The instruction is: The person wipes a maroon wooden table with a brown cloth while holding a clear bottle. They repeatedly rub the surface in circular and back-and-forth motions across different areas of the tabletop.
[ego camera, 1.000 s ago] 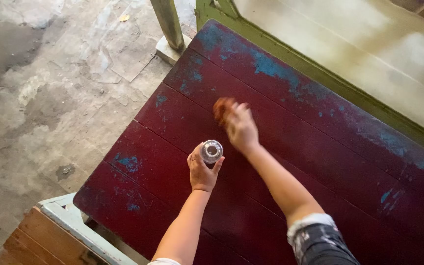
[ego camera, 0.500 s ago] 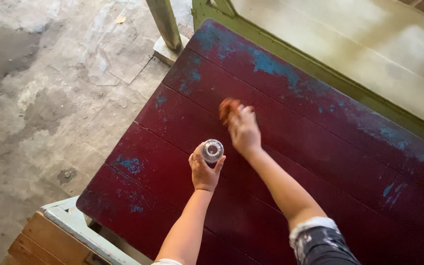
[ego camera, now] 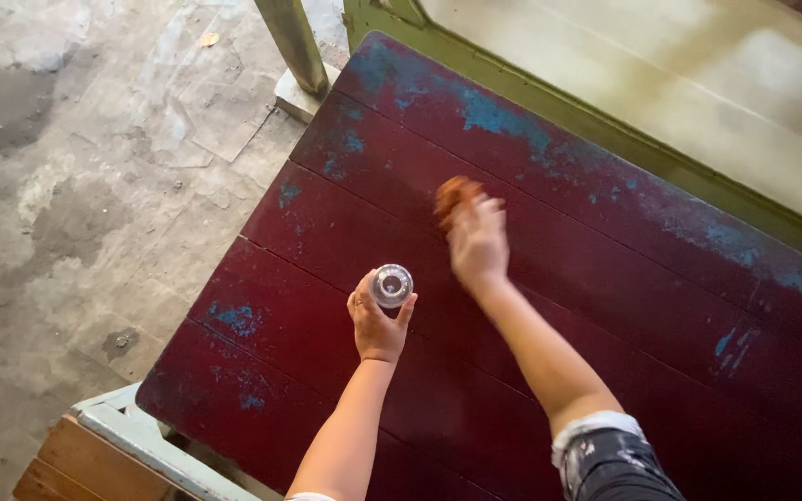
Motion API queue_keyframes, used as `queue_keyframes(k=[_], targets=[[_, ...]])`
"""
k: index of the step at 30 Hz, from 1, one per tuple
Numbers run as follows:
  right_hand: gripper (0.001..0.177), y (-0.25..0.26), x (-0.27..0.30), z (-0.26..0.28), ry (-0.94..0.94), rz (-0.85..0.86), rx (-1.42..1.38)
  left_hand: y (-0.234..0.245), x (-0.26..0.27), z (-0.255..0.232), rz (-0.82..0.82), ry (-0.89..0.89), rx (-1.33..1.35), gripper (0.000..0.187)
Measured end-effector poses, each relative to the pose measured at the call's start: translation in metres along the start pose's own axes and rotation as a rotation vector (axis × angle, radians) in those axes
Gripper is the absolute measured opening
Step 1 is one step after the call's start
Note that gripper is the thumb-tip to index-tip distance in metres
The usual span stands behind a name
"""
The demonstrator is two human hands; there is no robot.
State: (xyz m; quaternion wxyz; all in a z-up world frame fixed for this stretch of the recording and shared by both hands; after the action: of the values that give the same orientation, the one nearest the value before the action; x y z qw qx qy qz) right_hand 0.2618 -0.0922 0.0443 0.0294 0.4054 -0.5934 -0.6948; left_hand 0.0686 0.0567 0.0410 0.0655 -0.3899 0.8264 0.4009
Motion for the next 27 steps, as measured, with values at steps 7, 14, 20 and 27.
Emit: queue_keyframes(k=[7, 14, 20, 27], targets=[[0.051, -0.030, 0.004, -0.036, 0.337, -0.031, 0.364, -0.006, 0.005, 0.007, 0.027, 0.006, -0.005, 0.082], [0.048, 0.002, 0.010, -0.068, -0.202, 0.043, 0.173, -0.009, 0.008, 0.014, -0.011, -0.014, -0.026, 0.082], [0.055, 0.042, 0.046, -0.025, 0.102, 0.008, -0.005, -0.005, 0.004, 0.010, -0.009, -0.012, -0.013, 0.082], [0.051, -0.002, 0.048, -0.164, -0.534, 0.048, 0.211, 0.006, 0.000, -0.005, -0.027, -0.034, -0.024, 0.081]])
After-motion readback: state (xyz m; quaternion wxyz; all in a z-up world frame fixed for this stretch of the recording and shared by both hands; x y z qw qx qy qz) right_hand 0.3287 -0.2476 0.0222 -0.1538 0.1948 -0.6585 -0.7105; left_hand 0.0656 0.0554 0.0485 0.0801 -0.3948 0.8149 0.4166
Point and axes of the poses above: each hand's wrist, its own x-axis away from the middle knuckle, its own y-axis out of the back of the hand, z = x × y, the point moved 10 cm from there along -x, towards the middle knuckle, and after that the axes turned 3 degrees about -z, right-handed, at the moved point
